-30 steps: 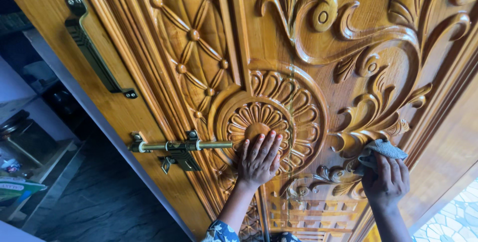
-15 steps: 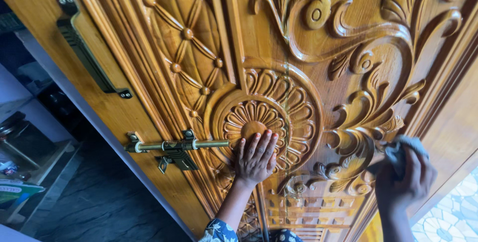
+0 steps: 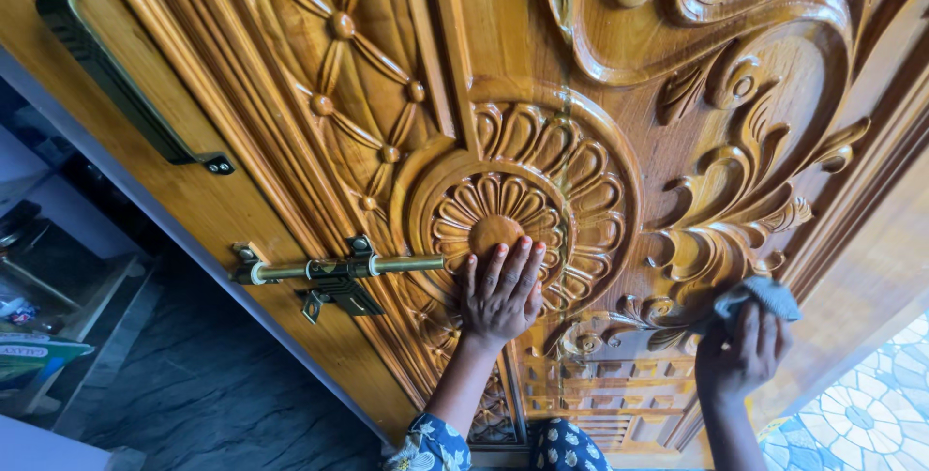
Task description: The person wipes down the hardware and ornate carvings of a wooden door using a cloth.
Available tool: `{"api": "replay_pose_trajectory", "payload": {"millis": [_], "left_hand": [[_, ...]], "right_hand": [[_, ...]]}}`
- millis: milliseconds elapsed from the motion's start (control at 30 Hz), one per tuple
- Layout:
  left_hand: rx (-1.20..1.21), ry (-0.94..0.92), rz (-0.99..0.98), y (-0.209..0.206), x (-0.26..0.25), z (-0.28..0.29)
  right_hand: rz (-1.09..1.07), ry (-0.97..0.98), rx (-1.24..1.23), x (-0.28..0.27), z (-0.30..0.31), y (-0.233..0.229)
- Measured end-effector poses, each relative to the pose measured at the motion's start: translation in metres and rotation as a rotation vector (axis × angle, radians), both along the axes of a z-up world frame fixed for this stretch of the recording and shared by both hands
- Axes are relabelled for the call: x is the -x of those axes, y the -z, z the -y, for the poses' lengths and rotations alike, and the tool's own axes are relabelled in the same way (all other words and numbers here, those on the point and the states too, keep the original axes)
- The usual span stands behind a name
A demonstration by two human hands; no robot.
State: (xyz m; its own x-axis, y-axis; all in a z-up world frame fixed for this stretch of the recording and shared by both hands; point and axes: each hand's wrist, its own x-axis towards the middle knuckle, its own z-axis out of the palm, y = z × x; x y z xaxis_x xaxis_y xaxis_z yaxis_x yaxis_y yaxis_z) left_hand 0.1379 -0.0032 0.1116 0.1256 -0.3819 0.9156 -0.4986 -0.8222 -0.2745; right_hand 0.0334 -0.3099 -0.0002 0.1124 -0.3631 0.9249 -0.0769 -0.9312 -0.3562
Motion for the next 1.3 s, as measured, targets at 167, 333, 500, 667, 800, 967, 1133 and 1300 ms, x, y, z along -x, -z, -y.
{"api": "replay_pose_trajectory", "payload": {"millis": [167, 333, 500, 667, 800, 967, 1133, 1300], "left_hand": [[-0.003, -0.001, -0.015, 0.01, -0.004, 0.0], [0.006, -0.019, -0.011, 0.01, -0.003, 0.002], [0.017, 0.0, -0.021, 0.011, -0.002, 0.001], [0.008, -0.01, -0.031, 0.015, -0.002, 0.001], [0.01, -0.009, -0.031, 0.019, -0.003, 0.001], [0.018, -0.014, -0.023, 0.02, -0.004, 0.001], [0.004, -0.012, -0.037, 0.022, -0.002, -0.001], [-0.017, -0.022, -0.03, 0.021, -0.001, -0.003]], "right_hand": [[-0.134, -0.015, -0.018, 0.02, -0.014, 0.035], [-0.147, -0.044, -0.085, 0.029, -0.03, 0.03], [-0.289, -0.109, -0.172, 0.043, -0.054, 0.053], [-0.414, -0.154, -0.11, 0.058, -0.041, 0.087], [-0.444, -0.09, -0.195, 0.066, -0.028, 0.085], [-0.241, -0.026, -0.259, 0.072, -0.023, 0.053], [-0.318, -0.044, -0.213, 0.054, -0.023, 0.04], [-0.31, -0.05, -0.271, 0.045, -0.035, 0.082]]}}
